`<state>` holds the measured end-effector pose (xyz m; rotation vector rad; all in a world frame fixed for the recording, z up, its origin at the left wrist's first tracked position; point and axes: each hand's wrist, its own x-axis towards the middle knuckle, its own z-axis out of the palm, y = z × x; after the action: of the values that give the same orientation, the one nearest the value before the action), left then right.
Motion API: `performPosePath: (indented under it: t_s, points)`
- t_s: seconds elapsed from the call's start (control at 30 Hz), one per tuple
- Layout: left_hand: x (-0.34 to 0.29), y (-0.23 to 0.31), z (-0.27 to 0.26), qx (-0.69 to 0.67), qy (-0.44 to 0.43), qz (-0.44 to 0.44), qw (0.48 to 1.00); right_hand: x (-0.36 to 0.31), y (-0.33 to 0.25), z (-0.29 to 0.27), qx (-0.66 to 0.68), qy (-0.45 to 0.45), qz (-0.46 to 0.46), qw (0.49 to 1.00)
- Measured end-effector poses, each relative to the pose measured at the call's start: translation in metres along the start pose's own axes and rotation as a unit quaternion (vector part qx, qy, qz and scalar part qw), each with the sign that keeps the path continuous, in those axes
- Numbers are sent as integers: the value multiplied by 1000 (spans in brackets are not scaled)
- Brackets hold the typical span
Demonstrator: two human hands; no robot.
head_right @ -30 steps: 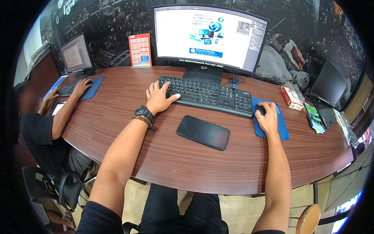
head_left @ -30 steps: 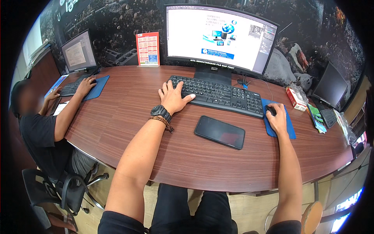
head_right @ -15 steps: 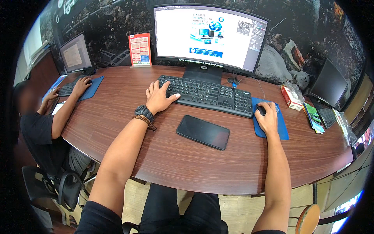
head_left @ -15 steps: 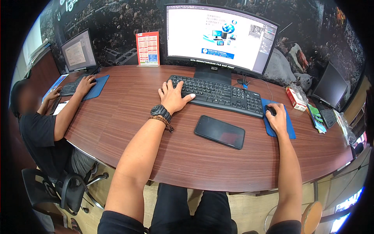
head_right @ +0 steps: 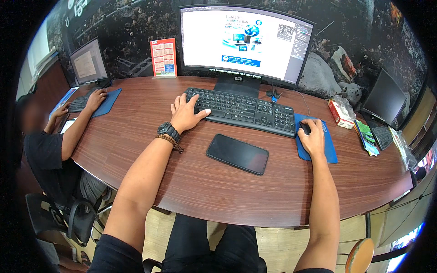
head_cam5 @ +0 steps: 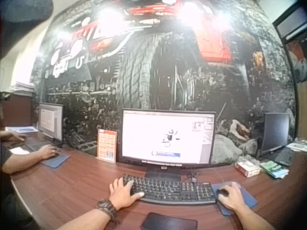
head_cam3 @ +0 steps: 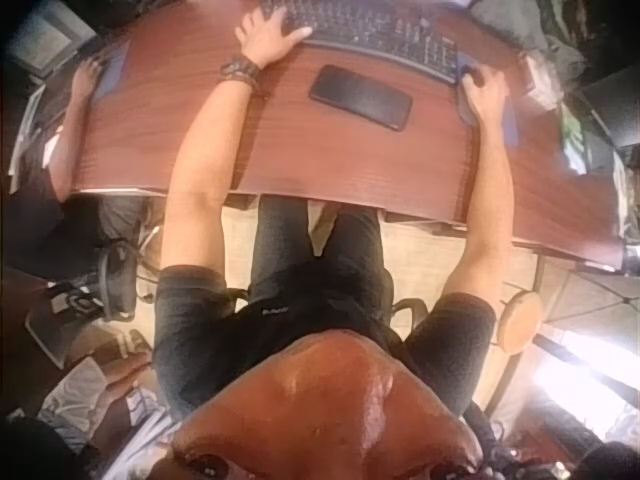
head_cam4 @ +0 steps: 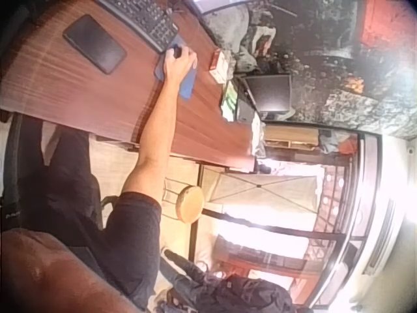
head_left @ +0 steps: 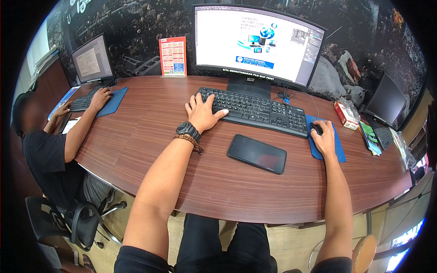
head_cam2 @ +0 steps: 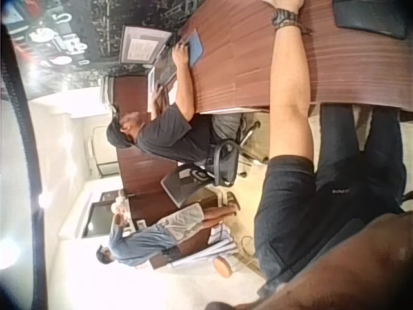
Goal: Creating and reviewing digital designs on a computer monitor using a keyboard and mouse.
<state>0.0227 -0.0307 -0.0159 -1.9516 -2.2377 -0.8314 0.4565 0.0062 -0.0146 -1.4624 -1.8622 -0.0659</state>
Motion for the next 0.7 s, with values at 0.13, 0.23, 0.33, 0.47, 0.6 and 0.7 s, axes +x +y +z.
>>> performPosePath:
  t_s: [0.13,0.23,0.33,0.47,0.6,0.7]
  points:
    - [-1,-1,-1,-1,-3,-4,1000,-3,-14,-5,4,-4,5,1000]
    - [0,0,0,-3,-3,-5,1000,-2,-22,-10,1,4,-3,1000]
    - [0,0,0,-2,-6,-5,1000,4,-37,-14,-28,38,-68,997]
    - [0,-1,0,-3,-8,-4,1000,13,-63,-18,-7,56,-133,989]
    - [0,-1,-1,-5,-6,-5,1000,21,-87,-15,24,42,-142,989]
    - [1,1,-1,-6,-10,-6,1000,26,-97,-9,60,14,-128,990]
